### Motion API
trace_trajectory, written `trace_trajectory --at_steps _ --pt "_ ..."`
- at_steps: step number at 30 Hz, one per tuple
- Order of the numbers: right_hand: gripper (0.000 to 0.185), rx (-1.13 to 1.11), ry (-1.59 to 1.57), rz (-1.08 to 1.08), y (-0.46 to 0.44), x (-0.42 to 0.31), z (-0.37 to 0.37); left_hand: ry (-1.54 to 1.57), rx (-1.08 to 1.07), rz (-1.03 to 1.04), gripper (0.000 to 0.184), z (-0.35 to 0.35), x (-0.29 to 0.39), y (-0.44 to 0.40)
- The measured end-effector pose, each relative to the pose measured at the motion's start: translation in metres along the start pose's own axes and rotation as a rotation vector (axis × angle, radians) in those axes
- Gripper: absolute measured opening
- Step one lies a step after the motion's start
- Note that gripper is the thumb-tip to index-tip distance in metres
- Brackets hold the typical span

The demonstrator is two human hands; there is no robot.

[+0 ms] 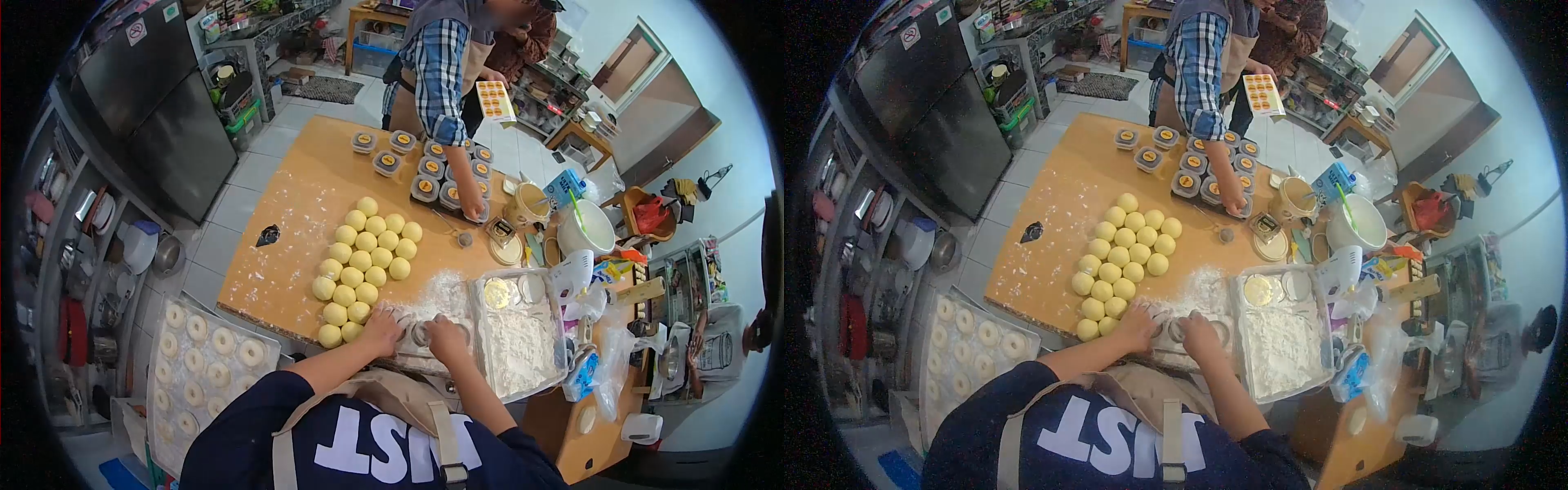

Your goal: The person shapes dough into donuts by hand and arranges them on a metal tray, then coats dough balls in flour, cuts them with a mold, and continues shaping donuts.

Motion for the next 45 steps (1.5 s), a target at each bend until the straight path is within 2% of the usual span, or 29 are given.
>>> trace_trajectory --at_steps 2,14,17,20,23,27,34,38,45 --pt "0.019 0.001 -0.007 -0.003 -0.002 0.003 0.012 0.014 0.084 0.016 0.090 -0.001 -0.001 0.001" --pt "0.012 0.048 0.034 0.025 0.001 0.000 0.018 0.056 -0.060 -0.018 0.096 -0.010 0.001 0.002" --pt "0.013 0.172 -0.147 0.030 0.003 0.012 0.007 0.025 -0.135 -0.037 0.096 -0.008 0.001 0.000" --pt "0.015 0.233 -0.150 0.117 0.003 0.024 -0.016 -0.017 -0.113 -0.025 0.096 -0.012 0.003 0.003" --pt "0.016 0.181 -0.104 0.126 0.005 0.014 -0.026 -0.007 -0.145 -0.032 0.094 -0.007 0.003 -0.001" --pt "0.016 0.063 0.038 0.051 0.004 0.004 -0.003 -0.031 -0.058 -0.009 0.095 -0.010 0.003 0.001" --pt "0.013 0.103 -0.039 -0.019 0.004 0.004 0.018 0.006 -0.068 -0.005 0.094 -0.019 0.005 0.003" --pt "0.012 0.078 0.013 0.041 0.004 0.001 0.021 0.019 0.027 0.001 0.089 -0.004 0.001 0.000" --pt "0.010 0.066 0.011 0.068 0.001 -0.002 0.020 0.071 0.025 -0.002 0.082 -0.004 0.001 0.001"
Point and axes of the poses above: each hand's wrist, its own y-axis away from the middle knuckle, its own z-axis out of the palm, x = y × z, the point moved 5 cm from there along -y, towards the middle knuckle
